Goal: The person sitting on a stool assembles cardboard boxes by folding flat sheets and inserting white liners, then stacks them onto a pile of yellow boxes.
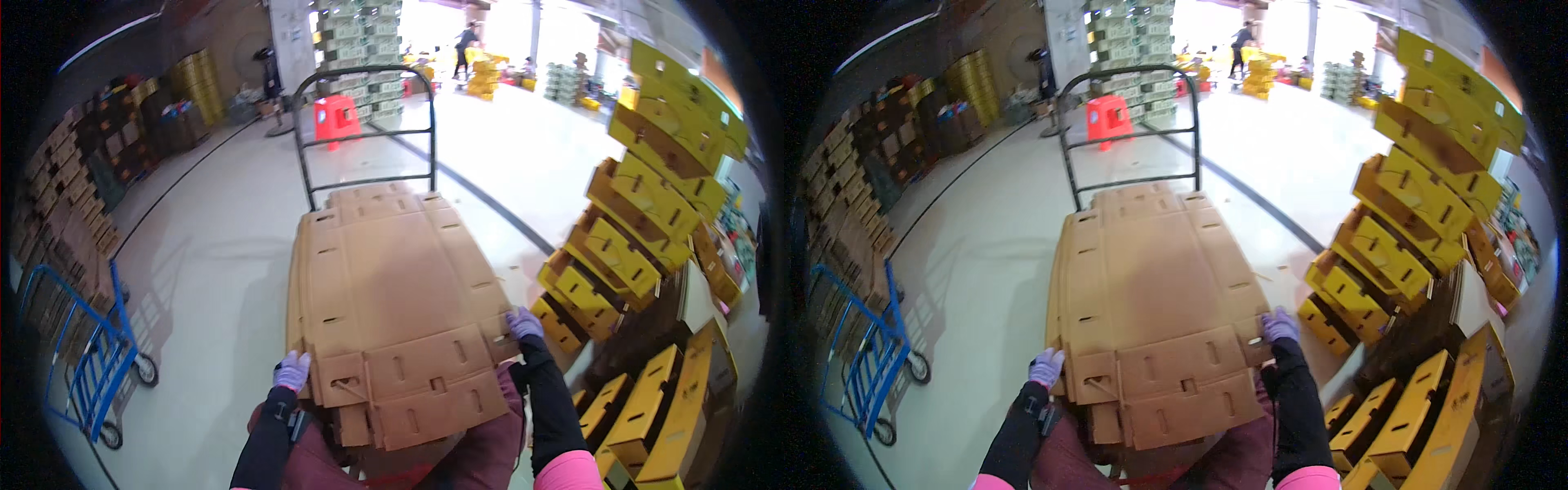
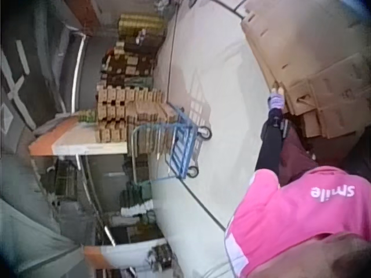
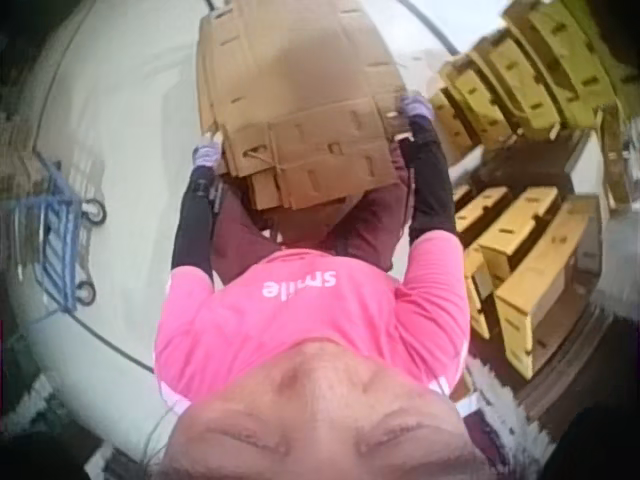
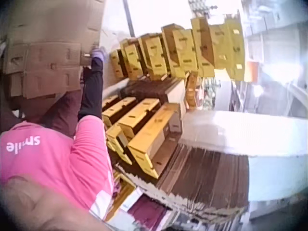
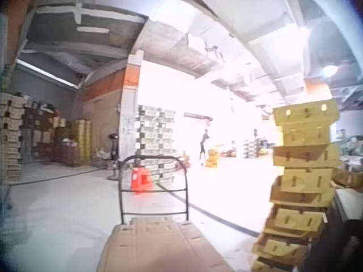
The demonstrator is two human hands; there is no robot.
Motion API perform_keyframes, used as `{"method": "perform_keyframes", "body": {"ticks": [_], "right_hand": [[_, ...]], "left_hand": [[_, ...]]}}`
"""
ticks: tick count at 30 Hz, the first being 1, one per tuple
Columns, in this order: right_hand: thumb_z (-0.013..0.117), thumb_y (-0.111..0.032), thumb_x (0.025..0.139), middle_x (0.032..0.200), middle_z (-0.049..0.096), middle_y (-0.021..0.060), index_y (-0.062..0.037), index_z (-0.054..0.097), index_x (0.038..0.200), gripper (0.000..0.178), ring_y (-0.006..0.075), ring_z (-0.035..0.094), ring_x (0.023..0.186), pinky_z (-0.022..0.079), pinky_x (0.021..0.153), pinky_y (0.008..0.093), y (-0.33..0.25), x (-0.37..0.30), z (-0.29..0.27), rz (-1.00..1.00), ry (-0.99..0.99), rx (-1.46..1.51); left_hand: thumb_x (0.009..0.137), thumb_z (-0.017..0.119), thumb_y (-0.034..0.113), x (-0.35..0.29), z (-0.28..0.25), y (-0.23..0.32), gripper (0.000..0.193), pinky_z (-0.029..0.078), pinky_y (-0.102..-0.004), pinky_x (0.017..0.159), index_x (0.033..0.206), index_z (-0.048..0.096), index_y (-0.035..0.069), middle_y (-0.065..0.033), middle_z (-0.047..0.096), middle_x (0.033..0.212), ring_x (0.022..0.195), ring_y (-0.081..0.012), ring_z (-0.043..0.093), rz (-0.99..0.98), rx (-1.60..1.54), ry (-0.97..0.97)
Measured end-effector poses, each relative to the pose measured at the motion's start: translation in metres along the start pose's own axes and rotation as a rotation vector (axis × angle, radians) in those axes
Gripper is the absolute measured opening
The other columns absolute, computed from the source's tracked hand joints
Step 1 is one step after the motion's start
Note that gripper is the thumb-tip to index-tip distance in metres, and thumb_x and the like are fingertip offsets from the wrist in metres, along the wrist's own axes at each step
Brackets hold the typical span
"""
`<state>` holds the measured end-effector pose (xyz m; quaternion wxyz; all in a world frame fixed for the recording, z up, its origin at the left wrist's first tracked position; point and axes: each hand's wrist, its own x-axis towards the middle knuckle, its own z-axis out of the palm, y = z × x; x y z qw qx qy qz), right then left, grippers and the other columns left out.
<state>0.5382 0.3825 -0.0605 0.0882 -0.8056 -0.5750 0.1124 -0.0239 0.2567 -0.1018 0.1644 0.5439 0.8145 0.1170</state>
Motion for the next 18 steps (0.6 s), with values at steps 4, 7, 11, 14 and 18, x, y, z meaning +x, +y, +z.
{"method": "perform_keyframes", "body": {"ticks": [4, 7, 11, 14, 18], "right_hand": [[0.051, -0.050, 0.088, 0.104, 0.067, 0.0180, -0.0087, 0.069, 0.104, 0.048, 0.0371, 0.063, 0.099, 0.048, 0.087, 0.0453, -0.005, 0.010, 0.014, -0.039, -0.059, -0.037], [0.056, -0.046, 0.086, 0.103, 0.068, 0.0171, -0.0086, 0.069, 0.103, 0.043, 0.0372, 0.063, 0.097, 0.048, 0.085, 0.0450, -0.010, -0.002, 0.002, -0.009, -0.086, 0.060], [0.067, -0.043, 0.080, 0.110, 0.065, 0.0200, -0.0033, 0.065, 0.111, 0.050, 0.0355, 0.065, 0.096, 0.051, 0.082, 0.0424, -0.041, -0.021, -0.047, 0.012, -0.313, 0.079], [0.072, -0.026, 0.079, 0.106, 0.065, 0.0199, -0.0049, 0.061, 0.118, 0.046, 0.0355, 0.065, 0.092, 0.052, 0.079, 0.0418, -0.092, -0.053, -0.094, 0.004, -0.619, 0.805], [0.069, -0.017, 0.081, 0.099, 0.066, 0.0102, -0.0022, 0.058, 0.119, 0.043, 0.0232, 0.063, 0.092, 0.051, 0.083, 0.0405, -0.214, -0.101, -0.125, -1.053, -0.200, 0.543]], "left_hand": [[0.085, 0.057, 0.050, -0.013, -0.011, 0.020, 0.044, 0.050, -0.0473, 0.081, 0.092, 0.066, 0.008, -0.0208, 0.066, 0.095, 0.092, -0.0391, 0.062, 0.116, 0.084, 0.049], [0.086, 0.057, 0.049, -0.013, -0.012, 0.027, 0.046, 0.049, -0.0460, 0.084, 0.095, 0.068, 0.005, -0.0216, 0.067, 0.097, 0.094, -0.0383, 0.063, -0.031, 0.016, 0.086], [0.086, 0.056, 0.051, 0.006, -0.014, -0.002, 0.049, 0.049, -0.0452, 0.085, 0.099, 0.067, 0.005, -0.0229, 0.066, 0.098, 0.094, -0.0394, 0.063, -0.120, -0.122, -0.053], [0.089, 0.054, 0.047, 0.030, -0.040, -0.058, 0.047, 0.049, -0.0439, 0.082, 0.106, 0.064, 0.004, -0.0211, 0.066, 0.099, 0.093, -0.0384, 0.062, 0.183, 0.096, 0.035], [0.089, 0.059, 0.039, 0.034, -0.101, -0.149, 0.047, 0.049, -0.0416, 0.082, 0.121, 0.057, 0.004, -0.0182, 0.066, 0.105, 0.096, -0.0328, 0.063, 0.203, 0.485, 0.270]]}}
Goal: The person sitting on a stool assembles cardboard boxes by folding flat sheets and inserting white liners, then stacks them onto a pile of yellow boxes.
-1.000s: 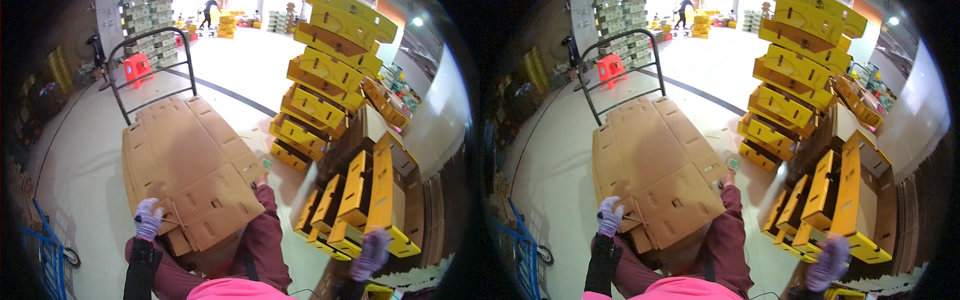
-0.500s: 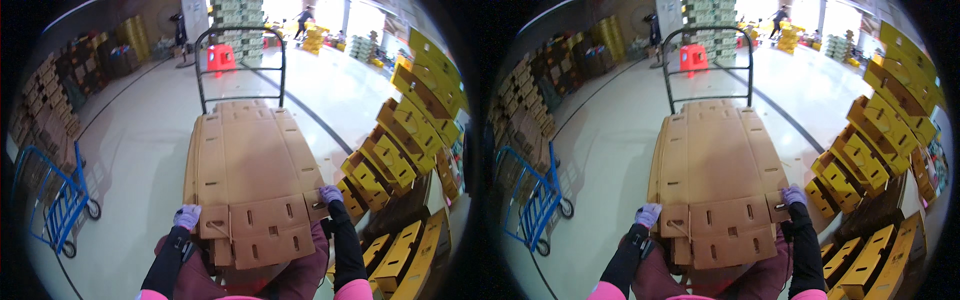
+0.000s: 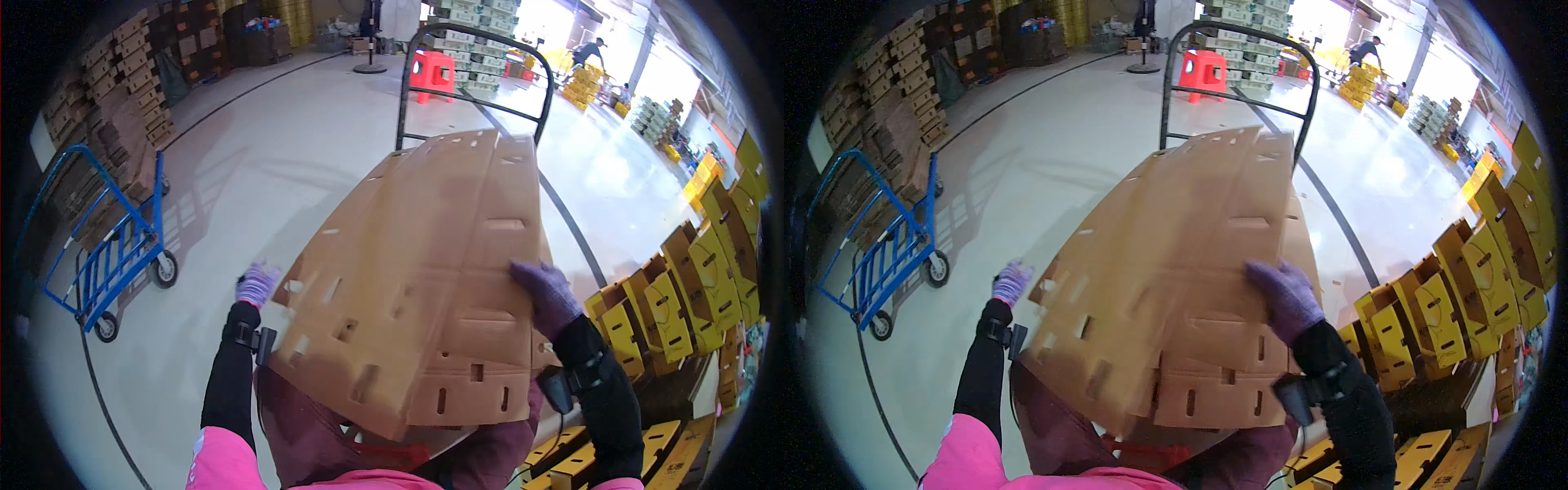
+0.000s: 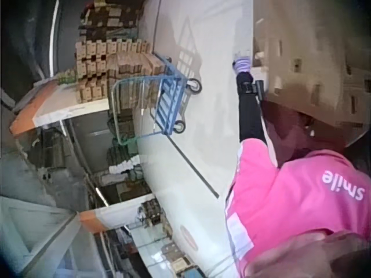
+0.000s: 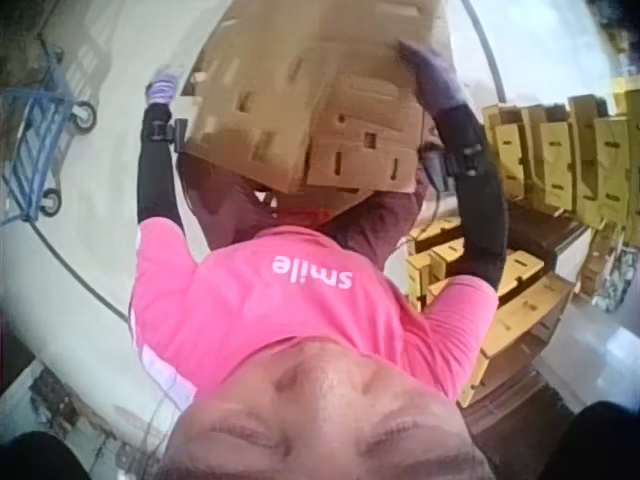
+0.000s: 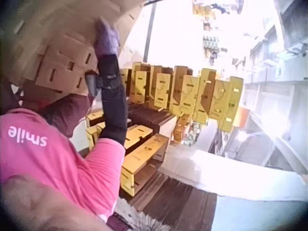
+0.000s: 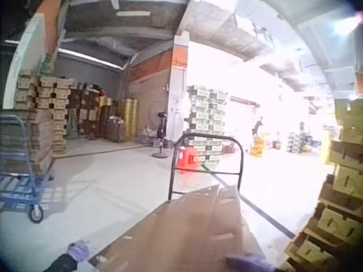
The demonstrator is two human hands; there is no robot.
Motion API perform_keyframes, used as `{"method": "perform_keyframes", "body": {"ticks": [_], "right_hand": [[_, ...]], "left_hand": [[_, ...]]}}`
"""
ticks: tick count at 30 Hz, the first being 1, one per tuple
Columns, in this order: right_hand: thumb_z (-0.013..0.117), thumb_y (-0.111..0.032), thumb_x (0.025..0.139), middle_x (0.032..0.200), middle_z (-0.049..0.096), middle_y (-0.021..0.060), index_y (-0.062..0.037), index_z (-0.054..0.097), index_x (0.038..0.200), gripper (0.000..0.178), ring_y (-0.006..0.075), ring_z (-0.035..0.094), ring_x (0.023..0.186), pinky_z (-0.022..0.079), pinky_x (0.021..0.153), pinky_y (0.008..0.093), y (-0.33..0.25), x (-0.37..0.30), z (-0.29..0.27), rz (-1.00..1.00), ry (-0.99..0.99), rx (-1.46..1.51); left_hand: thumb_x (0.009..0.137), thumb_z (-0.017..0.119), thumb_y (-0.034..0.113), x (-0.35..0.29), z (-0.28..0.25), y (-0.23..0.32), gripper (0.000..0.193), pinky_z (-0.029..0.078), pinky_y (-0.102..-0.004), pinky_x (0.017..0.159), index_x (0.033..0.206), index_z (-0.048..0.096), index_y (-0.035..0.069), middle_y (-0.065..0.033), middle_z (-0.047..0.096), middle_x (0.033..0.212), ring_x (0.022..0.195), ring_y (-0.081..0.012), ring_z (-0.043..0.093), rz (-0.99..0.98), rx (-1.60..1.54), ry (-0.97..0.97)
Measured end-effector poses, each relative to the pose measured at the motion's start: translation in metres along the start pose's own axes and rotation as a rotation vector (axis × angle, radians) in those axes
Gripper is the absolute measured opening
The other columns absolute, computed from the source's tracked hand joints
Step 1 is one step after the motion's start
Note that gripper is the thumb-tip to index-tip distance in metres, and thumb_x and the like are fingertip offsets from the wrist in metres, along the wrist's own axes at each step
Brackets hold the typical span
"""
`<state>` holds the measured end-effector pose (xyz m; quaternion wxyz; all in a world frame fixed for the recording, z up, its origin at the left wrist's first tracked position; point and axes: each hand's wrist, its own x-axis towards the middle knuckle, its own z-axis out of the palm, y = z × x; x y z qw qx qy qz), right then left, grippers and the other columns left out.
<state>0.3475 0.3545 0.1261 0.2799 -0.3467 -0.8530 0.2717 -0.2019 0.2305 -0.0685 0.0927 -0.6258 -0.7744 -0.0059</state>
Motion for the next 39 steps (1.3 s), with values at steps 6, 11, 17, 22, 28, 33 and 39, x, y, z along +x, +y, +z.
{"method": "perform_keyframes", "body": {"ticks": [6, 11, 17, 22, 28, 33, 39], "right_hand": [[0.059, -0.026, 0.088, 0.093, 0.065, 0.0088, -0.0049, 0.064, 0.106, 0.029, 0.0185, 0.065, 0.080, 0.055, 0.073, 0.0316, -0.053, 0.031, -0.019, 0.754, 0.167, 0.851], [0.069, -0.018, 0.082, 0.095, 0.068, 0.0098, 0.0011, 0.062, 0.109, 0.034, 0.0207, 0.067, 0.085, 0.057, 0.077, 0.0342, 0.007, -0.072, -0.052, 0.779, 0.118, 0.910], [0.071, -0.017, 0.084, 0.095, 0.068, 0.0041, 0.0003, 0.066, 0.104, 0.027, 0.0131, 0.064, 0.081, 0.052, 0.074, 0.0276, 0.096, -0.154, -0.034, 0.870, 0.094, 0.615], [0.072, -0.026, 0.082, 0.087, 0.070, 0.0081, 0.0010, 0.069, 0.099, 0.033, 0.0144, 0.065, 0.078, 0.052, 0.072, 0.0289, 0.107, -0.182, 0.010, 0.890, 0.023, 0.185], [0.058, -0.021, 0.088, 0.080, 0.067, 0.0187, -0.0110, 0.052, 0.131, 0.045, 0.0313, 0.066, 0.074, 0.052, 0.070, 0.0391, 0.036, -0.169, 0.079, 0.596, 0.251, -0.165], [0.061, -0.019, 0.083, 0.128, 0.054, 0.0169, -0.0183, 0.049, 0.134, 0.053, 0.0335, 0.056, 0.109, 0.043, 0.094, 0.0502, 0.020, -0.173, 0.062, 0.040, -0.041, -0.477], [0.055, -0.025, 0.082, 0.127, 0.050, 0.0085, -0.0187, 0.057, 0.114, 0.033, 0.0300, 0.046, 0.125, 0.031, 0.107, 0.0538, 0.042, -0.153, 0.014, -0.532, -0.281, -0.952]], "left_hand": [[0.087, 0.064, 0.040, -0.058, -0.030, -0.048, 0.053, 0.049, -0.0390, 0.089, 0.127, 0.053, 0.007, -0.0165, 0.064, 0.108, 0.098, -0.0287, 0.063, -0.328, -0.450, 0.203], [0.089, 0.059, 0.042, -0.064, -0.056, 0.027, 0.062, 0.043, -0.0383, 0.101, 0.138, 0.041, 0.008, -0.0187, 0.052, 0.130, 0.120, -0.0315, 0.052, -0.664, -1.733, -0.519], [0.084, 0.059, 0.053, -0.057, -0.080, 0.142, 0.087, 0.042, -0.0435, 0.102, 0.148, 0.022, 0.009, -0.0246, 0.049, 0.134, 0.121, -0.0386, 0.051, -0.098, -0.453, -0.520], [0.076, 0.071, 0.046, -0.060, -0.083, 0.151, 0.099, 0.042, -0.0421, 0.101, 0.149, 0.018, 0.006, -0.0245, 0.051, 0.133, 0.120, -0.0373, 0.053, -0.292, -0.519, -0.449], [0.078, 0.071, 0.025, -0.055, -0.117, 0.190, 0.072, 0.045, -0.0400, 0.097, 0.140, 0.040, 0.005, -0.0235, 0.057, 0.126, 0.117, -0.0342, 0.056, 0.182, -0.718, -0.296], [0.079, 0.066, 0.023, -0.064, -0.161, 0.202, 0.053, 0.043, -0.0411, 0.101, 0.130, 0.055, 0.012, -0.0207, 0.059, 0.122, 0.118, -0.0343, 0.054, 0.553, -0.677, -0.533], [0.081, 0.060, 0.037, -0.064, -0.168, 0.199, 0.032, 0.038, -0.0517, 0.104, 0.103, 0.068, 0.015, -0.0159, 0.063, 0.110, 0.116, -0.0297, 0.057, 1.230, 0.137, 0.108]]}}
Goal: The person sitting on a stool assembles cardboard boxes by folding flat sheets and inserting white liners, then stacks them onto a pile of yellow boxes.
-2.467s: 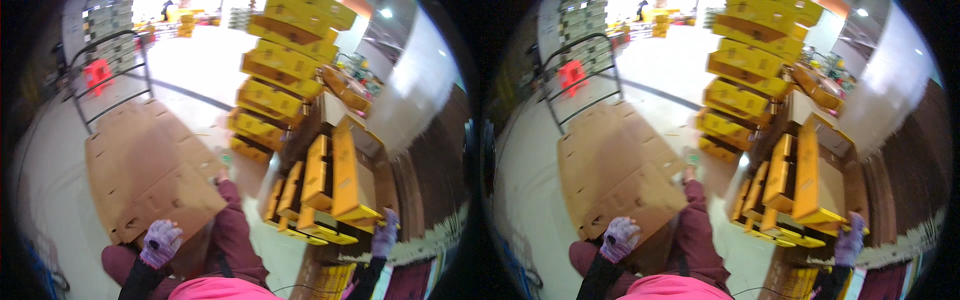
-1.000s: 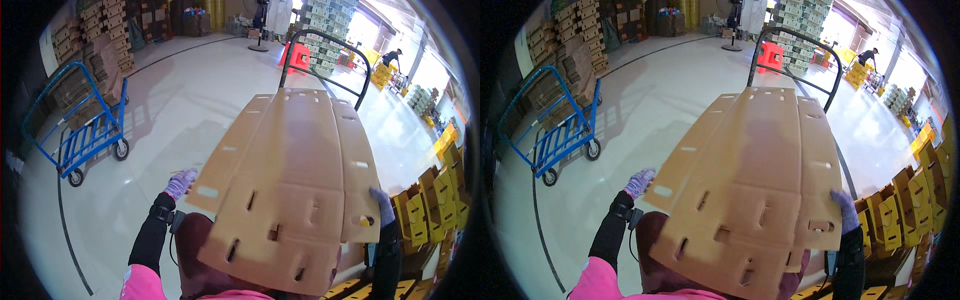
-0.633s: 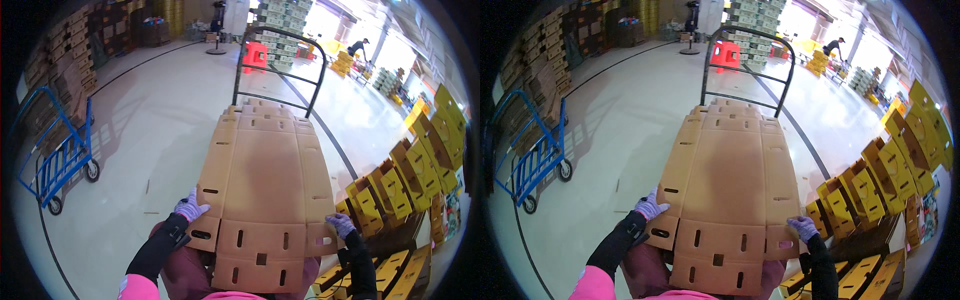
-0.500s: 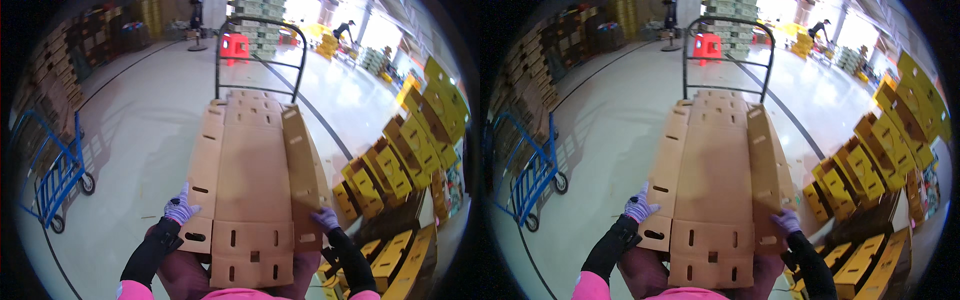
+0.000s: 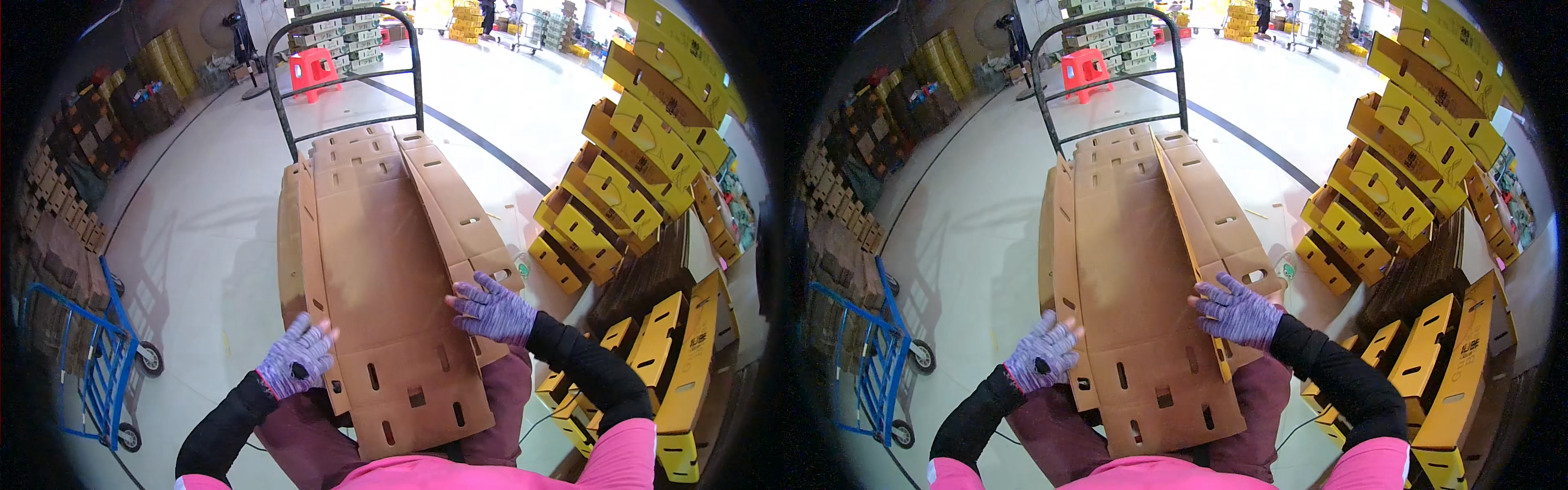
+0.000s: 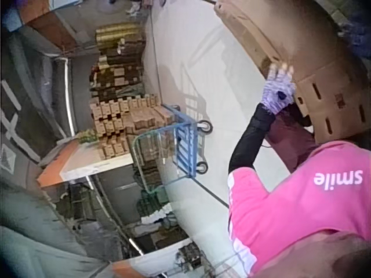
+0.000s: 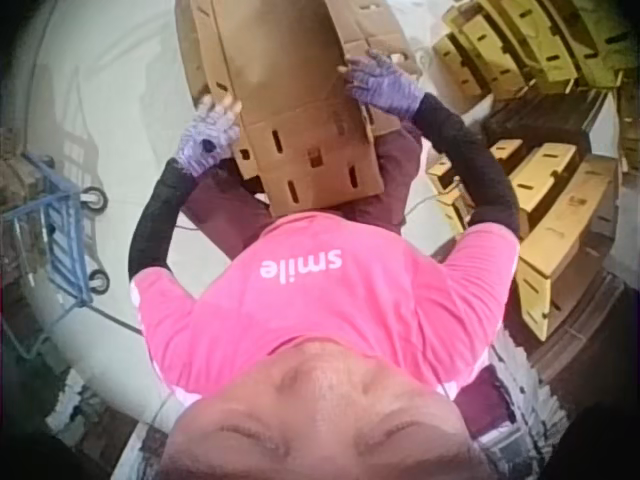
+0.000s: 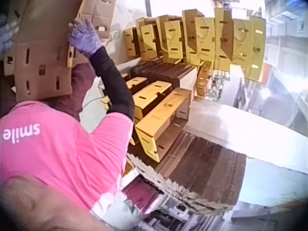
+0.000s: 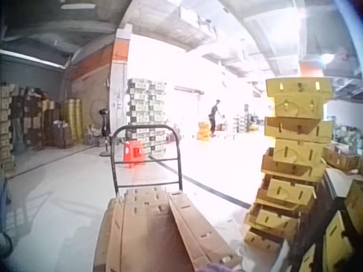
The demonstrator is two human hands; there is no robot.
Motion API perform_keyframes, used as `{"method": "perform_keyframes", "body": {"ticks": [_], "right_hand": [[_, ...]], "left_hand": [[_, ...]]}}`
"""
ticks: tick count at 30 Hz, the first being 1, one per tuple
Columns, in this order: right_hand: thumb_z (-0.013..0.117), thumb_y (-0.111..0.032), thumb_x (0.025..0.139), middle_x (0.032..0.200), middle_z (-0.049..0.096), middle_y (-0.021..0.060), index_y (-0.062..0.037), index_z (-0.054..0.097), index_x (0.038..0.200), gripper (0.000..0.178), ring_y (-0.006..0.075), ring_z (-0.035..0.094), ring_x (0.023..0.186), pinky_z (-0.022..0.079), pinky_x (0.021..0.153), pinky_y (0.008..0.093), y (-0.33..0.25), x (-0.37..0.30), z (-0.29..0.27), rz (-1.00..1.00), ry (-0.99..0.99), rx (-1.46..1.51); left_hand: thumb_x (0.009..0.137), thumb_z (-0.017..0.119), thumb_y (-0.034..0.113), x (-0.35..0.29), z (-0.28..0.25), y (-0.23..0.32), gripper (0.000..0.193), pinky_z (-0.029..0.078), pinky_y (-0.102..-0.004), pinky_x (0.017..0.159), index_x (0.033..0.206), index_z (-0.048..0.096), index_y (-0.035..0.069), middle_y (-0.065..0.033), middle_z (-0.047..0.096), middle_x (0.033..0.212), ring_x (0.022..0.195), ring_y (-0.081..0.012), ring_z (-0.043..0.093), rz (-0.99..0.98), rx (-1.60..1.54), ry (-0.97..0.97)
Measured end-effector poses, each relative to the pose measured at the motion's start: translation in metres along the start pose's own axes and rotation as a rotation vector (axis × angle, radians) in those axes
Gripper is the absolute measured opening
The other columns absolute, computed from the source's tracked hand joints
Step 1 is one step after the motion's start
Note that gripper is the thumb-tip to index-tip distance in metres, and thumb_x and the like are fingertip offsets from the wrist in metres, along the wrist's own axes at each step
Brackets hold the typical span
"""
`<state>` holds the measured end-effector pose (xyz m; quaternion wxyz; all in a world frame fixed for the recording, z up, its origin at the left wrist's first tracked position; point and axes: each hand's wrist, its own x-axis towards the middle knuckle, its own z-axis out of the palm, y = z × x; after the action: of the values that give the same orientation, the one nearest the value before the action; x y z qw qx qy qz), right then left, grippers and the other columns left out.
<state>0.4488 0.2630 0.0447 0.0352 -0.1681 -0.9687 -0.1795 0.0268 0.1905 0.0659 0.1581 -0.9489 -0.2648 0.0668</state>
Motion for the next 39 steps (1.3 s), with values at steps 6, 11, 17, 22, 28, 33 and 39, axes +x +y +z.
{"method": "perform_keyframes", "body": {"ticks": [6, 11, 17, 22, 28, 33, 39], "right_hand": [[0.056, -0.025, 0.078, 0.091, 0.054, 0.0036, -0.0177, 0.058, 0.088, 0.013, 0.0233, 0.053, 0.097, 0.039, 0.098, 0.0443, 0.011, 0.010, 0.004, 0.090, 0.017, 0.082], [0.065, -0.027, 0.067, 0.086, 0.053, 0.0057, -0.0146, 0.056, 0.073, 0.016, 0.0262, 0.054, 0.096, 0.043, 0.091, 0.0424, -0.011, 0.020, 0.016, 0.331, 0.204, 0.090], [0.066, -0.020, 0.080, 0.113, 0.058, 0.0147, -0.0088, 0.061, 0.113, 0.035, 0.0358, 0.053, 0.109, 0.044, 0.093, 0.0456, -0.078, -0.027, 0.034, 0.868, 0.488, 0.232], [0.078, -0.021, 0.076, 0.124, 0.056, 0.0151, -0.0025, 0.043, 0.137, 0.073, 0.0284, 0.053, 0.116, 0.044, 0.095, 0.0386, -0.200, -0.075, 0.039, 1.071, 0.196, 0.978], [0.076, -0.016, 0.071, 0.132, 0.047, 0.0171, -0.0085, 0.033, 0.144, 0.085, 0.0282, 0.045, 0.126, 0.039, 0.102, 0.0430, -0.123, -0.104, -0.036, 1.067, 0.348, 1.665], [0.063, -0.018, 0.081, 0.115, 0.060, 0.0101, -0.0162, 0.056, 0.128, 0.048, 0.0306, 0.060, 0.103, 0.035, 0.105, 0.0490, -0.062, -0.059, 0.043, 0.638, 0.203, 0.237], [0.059, -0.017, 0.079, 0.087, 0.061, 0.0005, -0.0269, 0.062, 0.122, 0.044, 0.0243, 0.055, 0.103, 0.032, 0.105, 0.0475, -0.084, -0.050, 0.086, 0.796, 0.367, 0.612]], "left_hand": [[0.088, 0.060, 0.038, 0.065, -0.002, 0.004, 0.036, 0.054, -0.0303, 0.073, 0.104, 0.062, 0.006, -0.0123, 0.068, 0.096, 0.092, -0.0289, 0.066, -0.548, -0.633, -0.140], [0.090, 0.057, 0.040, 0.140, 0.012, 0.034, 0.064, 0.045, -0.0422, 0.095, 0.142, 0.036, 0.009, -0.0193, 0.056, 0.124, 0.114, -0.0344, 0.055, -0.366, -0.691, 0.026], [0.097, 0.043, 0.029, 0.164, 0.025, 0.035, 0.036, 0.052, -0.0413, 0.080, 0.129, 0.052, 0.019, -0.0147, 0.061, 0.110, 0.096, -0.0333, 0.063, -0.296, -0.744, 0.109], [0.097, 0.043, 0.024, 0.167, 0.030, 0.034, 0.034, 0.052, -0.0407, 0.081, 0.130, 0.052, 0.018, -0.0150, 0.061, 0.108, 0.096, -0.0341, 0.063, -0.332, -0.731, -0.081], [0.096, 0.047, 0.023, 0.182, 0.043, 0.029, 0.032, 0.051, -0.0385, 0.081, 0.125, 0.055, 0.012, -0.0131, 0.063, 0.105, 0.094, -0.0311, 0.063, -0.211, -0.815, -0.093], [0.095, 0.050, 0.022, 0.155, 0.050, 0.054, 0.031, 0.049, -0.0381, 0.086, 0.123, 0.057, 0.009, -0.0164, 0.062, 0.107, 0.100, -0.0319, 0.060, -0.006, -0.911, -0.048], [0.091, 0.057, 0.019, 0.088, 0.036, 0.053, 0.027, 0.046, -0.0393, 0.091, 0.114, 0.064, 0.007, -0.0155, 0.062, 0.107, 0.102, -0.0333, 0.058, -0.185, -1.275, 0.134]]}}
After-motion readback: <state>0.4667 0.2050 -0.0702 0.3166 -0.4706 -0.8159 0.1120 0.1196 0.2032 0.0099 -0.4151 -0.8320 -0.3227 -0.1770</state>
